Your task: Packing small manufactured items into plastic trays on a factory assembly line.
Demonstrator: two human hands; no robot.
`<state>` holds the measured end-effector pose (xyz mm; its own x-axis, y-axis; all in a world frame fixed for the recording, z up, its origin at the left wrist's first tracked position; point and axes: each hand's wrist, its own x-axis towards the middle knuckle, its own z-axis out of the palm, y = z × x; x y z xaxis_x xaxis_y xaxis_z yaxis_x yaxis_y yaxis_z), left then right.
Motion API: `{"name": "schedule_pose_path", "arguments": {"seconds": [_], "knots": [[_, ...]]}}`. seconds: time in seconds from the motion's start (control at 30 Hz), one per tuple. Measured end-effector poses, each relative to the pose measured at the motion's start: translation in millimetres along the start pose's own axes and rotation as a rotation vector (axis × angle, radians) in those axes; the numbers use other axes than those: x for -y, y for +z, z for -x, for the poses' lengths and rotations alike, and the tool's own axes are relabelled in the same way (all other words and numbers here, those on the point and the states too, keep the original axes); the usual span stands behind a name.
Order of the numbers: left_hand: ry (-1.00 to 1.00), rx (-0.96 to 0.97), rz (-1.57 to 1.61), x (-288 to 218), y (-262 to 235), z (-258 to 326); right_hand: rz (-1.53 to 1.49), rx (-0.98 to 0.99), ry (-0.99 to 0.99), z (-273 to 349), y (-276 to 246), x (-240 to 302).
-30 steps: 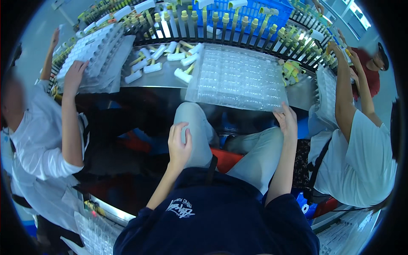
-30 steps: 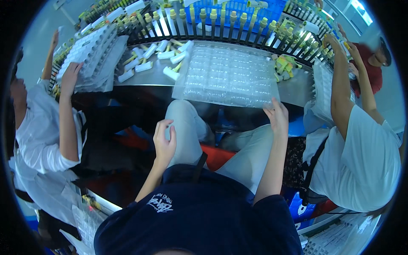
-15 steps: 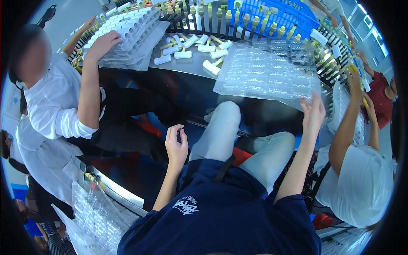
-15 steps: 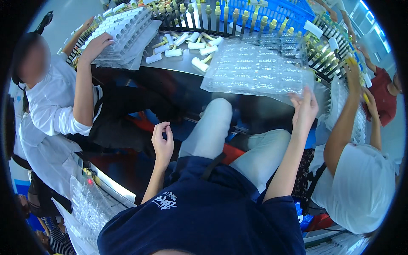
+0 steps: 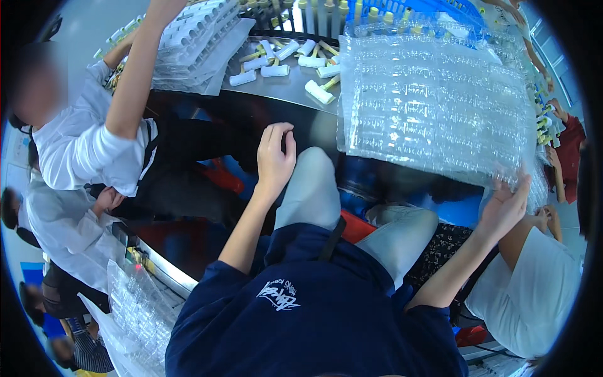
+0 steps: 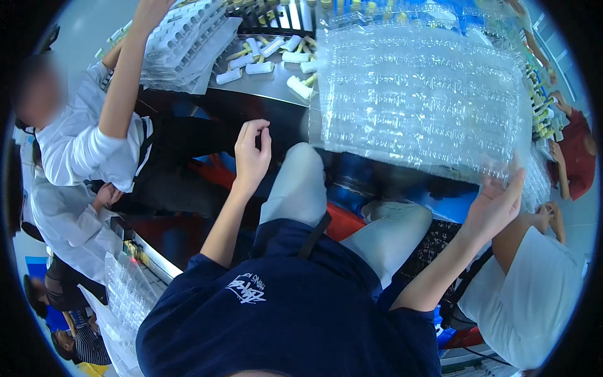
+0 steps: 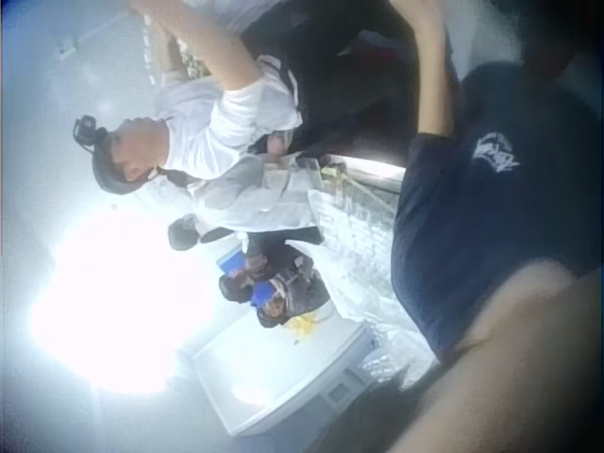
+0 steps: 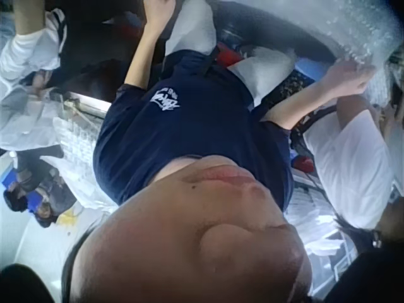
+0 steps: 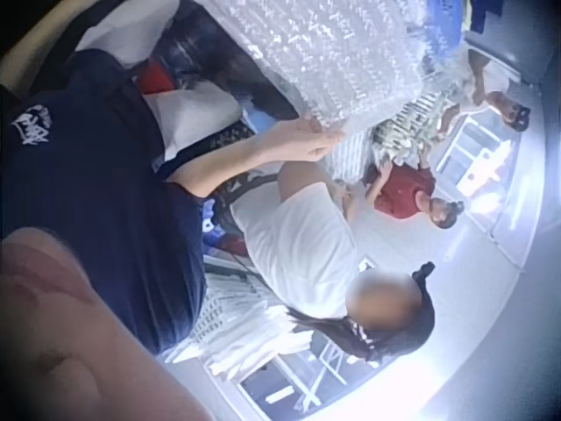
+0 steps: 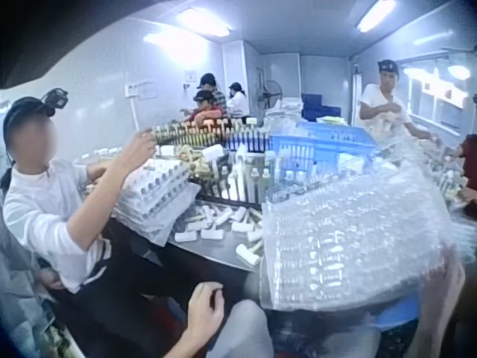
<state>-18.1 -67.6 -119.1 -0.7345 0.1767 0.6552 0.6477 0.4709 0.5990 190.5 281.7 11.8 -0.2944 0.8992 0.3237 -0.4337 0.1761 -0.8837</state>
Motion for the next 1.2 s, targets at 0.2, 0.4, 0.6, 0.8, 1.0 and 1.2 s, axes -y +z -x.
{"name": "schedule_pose_path", "arguments": {"seconds": [0.2,0.4,0.6,0.8,1.0,1.2], "knots": [[0.356,0.203,0.036,-21.1,68.5,-72.4,0.037,-0.151,-0.059,13.3,-28.2,48.3],[0.973,0.443,0.119,75.7,227.6,-49.5,0.217,-0.509,-0.363,61.2,-46.7,135.9],[0.405,1.233,0.735,-51.7,299.8,-48.3,0.636,-0.729,-0.508,142.6,-76.7,261.8],[1.009,0.921,0.251,-95.4,267.4,-61.6,0.83,-1.537,-0.637,223.3,-73.1,355.8],[0.89,0.978,0.228,-103.6,257.1,-58.5,0.585,-1.448,-0.992,306.5,-219.7,410.0],[0.886,0.971,0.258,-101.4,263.8,-62.6,0.235,-1.543,-1.269,312.5,-328.1,395.2]]}}
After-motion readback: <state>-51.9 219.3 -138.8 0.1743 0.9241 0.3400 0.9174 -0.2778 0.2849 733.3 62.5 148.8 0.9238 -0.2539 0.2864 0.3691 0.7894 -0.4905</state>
